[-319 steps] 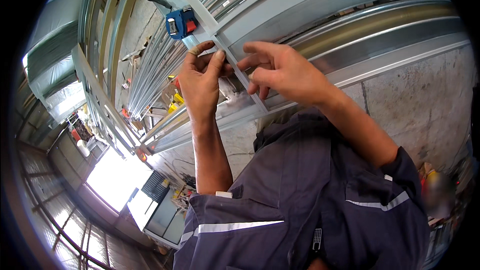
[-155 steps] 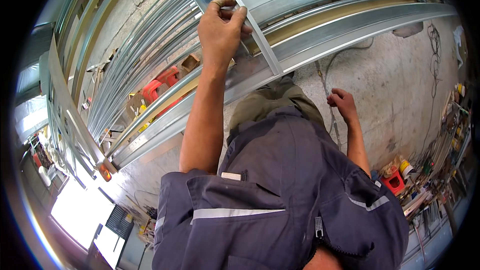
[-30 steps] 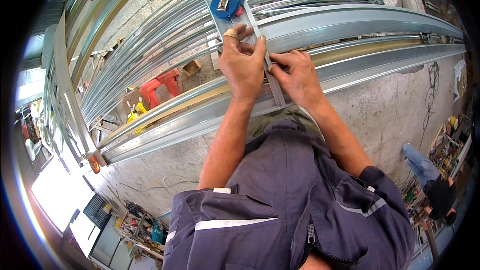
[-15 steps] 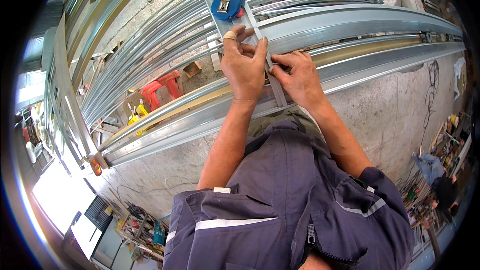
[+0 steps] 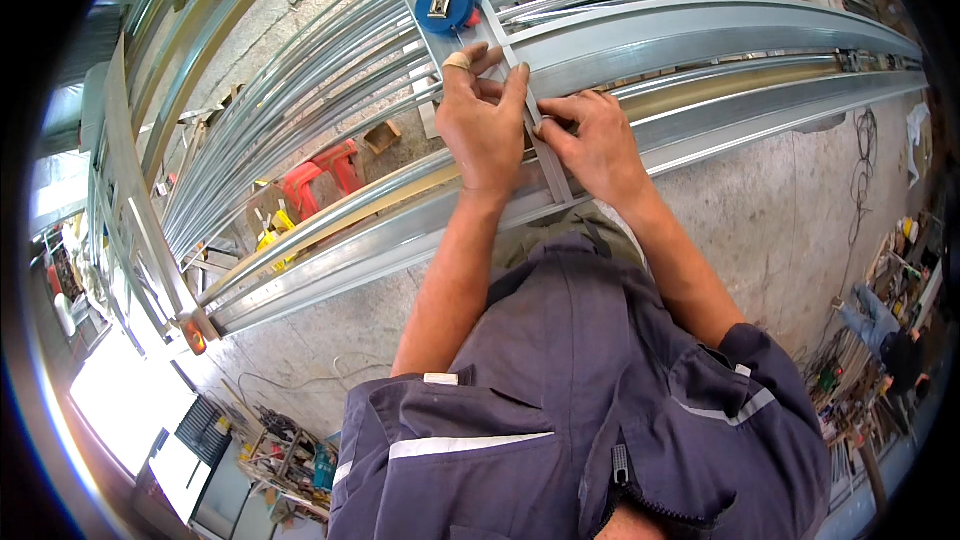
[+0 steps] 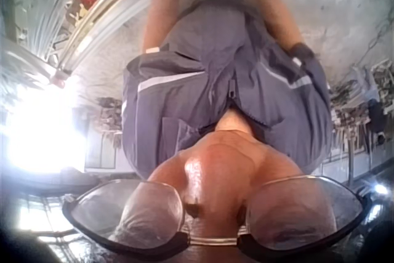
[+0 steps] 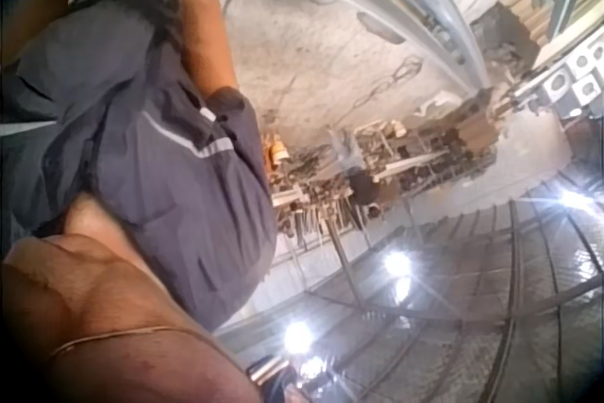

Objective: The person measures and marks metal frame components using a tape measure and a marker. They align the tape measure along the frame, mark specific points, and occasionally adjust the frame's position to ensure accuracy.

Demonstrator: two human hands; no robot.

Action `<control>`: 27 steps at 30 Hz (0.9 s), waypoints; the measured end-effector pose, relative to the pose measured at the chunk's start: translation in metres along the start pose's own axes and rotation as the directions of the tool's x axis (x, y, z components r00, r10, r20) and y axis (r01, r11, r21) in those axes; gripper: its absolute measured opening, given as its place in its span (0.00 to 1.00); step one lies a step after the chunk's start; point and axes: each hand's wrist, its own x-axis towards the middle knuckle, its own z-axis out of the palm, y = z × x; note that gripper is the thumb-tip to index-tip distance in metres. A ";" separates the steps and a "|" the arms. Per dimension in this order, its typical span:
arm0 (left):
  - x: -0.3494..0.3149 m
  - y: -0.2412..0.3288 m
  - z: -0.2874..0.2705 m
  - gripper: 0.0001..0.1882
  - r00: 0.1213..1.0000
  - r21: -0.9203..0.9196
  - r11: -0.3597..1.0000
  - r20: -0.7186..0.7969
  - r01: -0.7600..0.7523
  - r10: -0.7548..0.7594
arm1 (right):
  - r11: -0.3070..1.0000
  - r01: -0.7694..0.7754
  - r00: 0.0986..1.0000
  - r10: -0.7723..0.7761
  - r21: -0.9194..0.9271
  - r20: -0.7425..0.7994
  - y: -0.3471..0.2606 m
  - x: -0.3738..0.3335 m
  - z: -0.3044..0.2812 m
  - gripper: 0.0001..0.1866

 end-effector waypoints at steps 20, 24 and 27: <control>0.003 -0.006 -0.004 0.24 0.999 0.031 0.999 0.007 -0.044 0.044 | 0.834 -0.180 0.958 0.269 0.522 -0.098 0.000 -0.040 -0.049 0.11; 0.002 -0.006 -0.004 0.24 0.999 0.025 0.998 0.012 -0.049 0.049 | 0.800 -0.164 0.924 0.329 0.577 -0.194 0.018 -0.079 -0.071 0.09; 0.000 -0.010 -0.005 0.23 0.988 0.173 0.973 0.024 -0.153 0.151 | 0.766 -0.093 0.896 0.343 0.637 -0.282 0.045 -0.114 -0.065 0.07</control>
